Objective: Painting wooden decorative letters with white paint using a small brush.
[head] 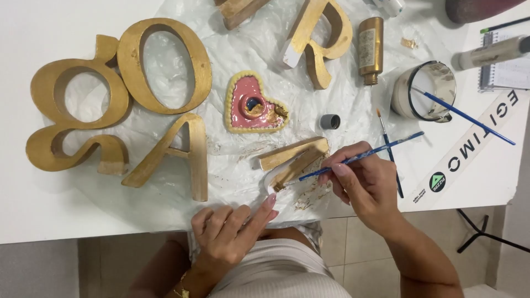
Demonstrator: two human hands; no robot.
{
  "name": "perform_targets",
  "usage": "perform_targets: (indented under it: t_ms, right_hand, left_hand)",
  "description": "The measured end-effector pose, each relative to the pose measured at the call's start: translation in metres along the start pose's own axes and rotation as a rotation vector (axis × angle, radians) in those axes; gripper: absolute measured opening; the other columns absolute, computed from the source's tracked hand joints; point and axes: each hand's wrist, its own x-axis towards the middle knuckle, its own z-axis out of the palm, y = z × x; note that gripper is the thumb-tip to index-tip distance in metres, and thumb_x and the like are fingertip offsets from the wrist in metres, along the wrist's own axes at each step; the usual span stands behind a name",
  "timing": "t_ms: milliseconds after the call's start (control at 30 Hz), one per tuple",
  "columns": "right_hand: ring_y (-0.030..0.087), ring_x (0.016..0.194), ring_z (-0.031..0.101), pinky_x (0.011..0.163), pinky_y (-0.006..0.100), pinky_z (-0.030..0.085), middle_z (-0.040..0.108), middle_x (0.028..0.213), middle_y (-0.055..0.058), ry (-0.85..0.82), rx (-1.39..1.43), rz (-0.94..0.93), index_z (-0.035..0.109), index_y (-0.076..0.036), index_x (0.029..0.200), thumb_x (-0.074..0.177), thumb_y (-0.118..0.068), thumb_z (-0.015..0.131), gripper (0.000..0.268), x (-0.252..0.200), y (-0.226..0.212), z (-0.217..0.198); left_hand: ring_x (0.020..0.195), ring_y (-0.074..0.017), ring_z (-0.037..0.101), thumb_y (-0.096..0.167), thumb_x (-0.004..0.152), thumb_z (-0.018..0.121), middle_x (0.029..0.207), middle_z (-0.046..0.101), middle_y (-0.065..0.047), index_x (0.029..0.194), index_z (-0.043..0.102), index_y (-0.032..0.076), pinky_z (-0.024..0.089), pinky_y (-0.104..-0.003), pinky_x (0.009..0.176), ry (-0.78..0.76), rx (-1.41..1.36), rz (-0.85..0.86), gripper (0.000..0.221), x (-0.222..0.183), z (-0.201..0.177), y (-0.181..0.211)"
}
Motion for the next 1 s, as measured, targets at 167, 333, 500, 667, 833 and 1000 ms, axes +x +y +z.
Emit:
perform_targets:
  t_ms: [167,333,500,667,833,1000]
  right_hand:
    - [0.010,0.044,0.047,0.042,0.019,0.037,0.071,0.083,0.018,0.076,0.019,-0.087,0.058,0.006,0.111,0.113,-0.013,0.050,0.021,-0.002,0.002,-0.006]
    - [0.022,0.069,0.079,0.054,0.025,0.056,0.067,0.109,0.015,0.052,-0.108,-0.113,0.069,0.008,0.092,0.111,-0.010,0.053,0.030,-0.002,0.002,0.001]
    - [0.013,0.042,0.049,0.041,0.021,0.038,0.071,0.089,0.022,0.153,-0.048,-0.124,0.058,0.008,0.106,0.112,-0.012,0.050,0.022,-0.007,0.007,-0.004]
    - [0.015,0.058,0.061,0.051,0.023,0.049,0.071,0.096,0.014,0.092,-0.074,-0.137,0.064,0.006,0.103,0.112,-0.010,0.052,0.022,-0.001,0.007,-0.003]
    - [0.017,0.046,0.066,0.042,0.022,0.051,0.077,0.093,0.024,0.217,-0.005,-0.368,0.058,-0.003,0.111,0.109,-0.003,0.055,0.004,-0.023,0.018,-0.011]
    - [0.017,0.075,0.089,0.055,0.019,0.076,0.080,0.091,0.008,0.119,-0.243,-0.627,0.062,-0.010,0.103,0.100,-0.004,0.065,0.008,-0.089,0.076,0.019]
  left_hand:
    - [0.076,-0.0118,0.051,0.050,0.105,0.075,0.086,0.061,0.013,0.117,0.084,0.038,0.040,-0.034,0.081,0.077,0.018,-0.013,0.019,-0.001,0.008,0.001]
    - [0.076,-0.0116,0.052,0.051,0.105,0.077,0.088,0.061,0.013,0.117,0.084,0.037,0.040,-0.033,0.081,0.045,0.007,-0.006,0.020,-0.001,0.007,-0.001]
    - [0.080,-0.0109,0.053,0.052,0.106,0.076,0.090,0.059,0.014,0.120,0.083,0.040,0.039,-0.034,0.084,0.002,0.018,-0.030,0.020,-0.005,0.004,0.001]
    - [0.078,-0.0112,0.052,0.051,0.105,0.077,0.088,0.059,0.014,0.119,0.084,0.039,0.039,-0.034,0.083,0.021,0.010,-0.023,0.020,-0.005,0.004,0.001]
    - [0.080,-0.0114,0.054,0.052,0.105,0.079,0.090,0.059,0.013,0.123,0.083,0.038,0.040,-0.034,0.084,-0.021,0.000,-0.032,0.023,-0.004,0.002,0.001]
    - [0.078,-0.0114,0.053,0.051,0.107,0.074,0.089,0.057,0.014,0.121,0.083,0.039,0.039,-0.034,0.082,-0.014,0.018,-0.022,0.021,0.001,0.001,0.000]
